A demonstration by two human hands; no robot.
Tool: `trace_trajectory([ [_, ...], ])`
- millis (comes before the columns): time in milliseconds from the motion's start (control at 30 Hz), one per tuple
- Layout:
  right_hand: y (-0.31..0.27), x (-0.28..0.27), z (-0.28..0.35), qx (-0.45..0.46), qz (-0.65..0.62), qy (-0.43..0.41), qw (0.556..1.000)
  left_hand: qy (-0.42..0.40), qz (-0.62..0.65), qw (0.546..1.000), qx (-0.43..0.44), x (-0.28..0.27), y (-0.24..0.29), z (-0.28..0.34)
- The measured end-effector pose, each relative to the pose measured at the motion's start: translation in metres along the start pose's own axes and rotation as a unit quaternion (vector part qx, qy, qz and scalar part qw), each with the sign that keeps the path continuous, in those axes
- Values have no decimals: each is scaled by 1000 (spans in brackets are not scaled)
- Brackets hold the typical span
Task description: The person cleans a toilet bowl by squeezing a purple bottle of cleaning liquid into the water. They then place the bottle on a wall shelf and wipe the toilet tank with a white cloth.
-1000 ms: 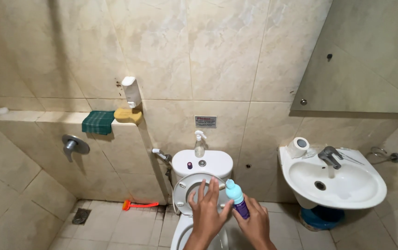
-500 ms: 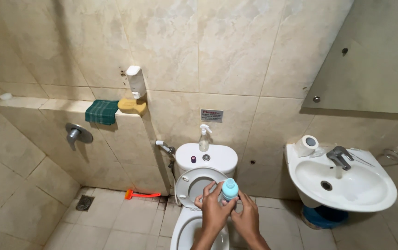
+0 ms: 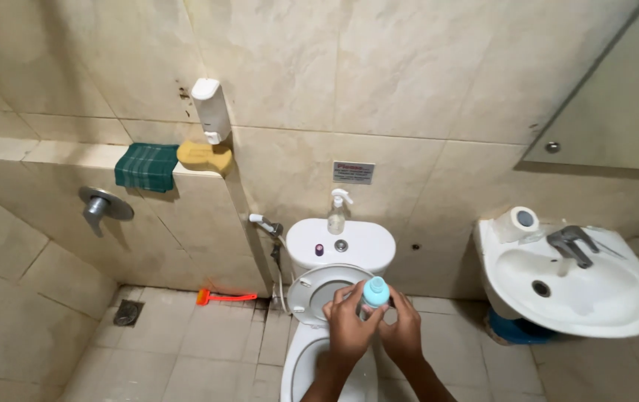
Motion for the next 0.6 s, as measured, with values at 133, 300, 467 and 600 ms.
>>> trace_trajectory([
  [133,21,22,-24,32,-13,3,999,-45,79,995,38,4,-39,-34],
  [300,59,51,-55,51,-26,21,998,21,-53,994,89,50,-136,-75],
  [467,79,78,-94,115,-56,34,991,-22,-113,992,41,55,-198,-124],
  [600,88,96,-119,147,-45,64,986,-204,-172,961,-69,74,-236,-160],
])
Point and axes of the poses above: each hand's wrist, its own z-axis away from the middle knuckle, its own x-axis out of the palm, y = z × x, the point moved 3 cm from there along -z, towards the middle knuckle, and after that the axes turned 15 degrees about -z, right-handed, at the moved point
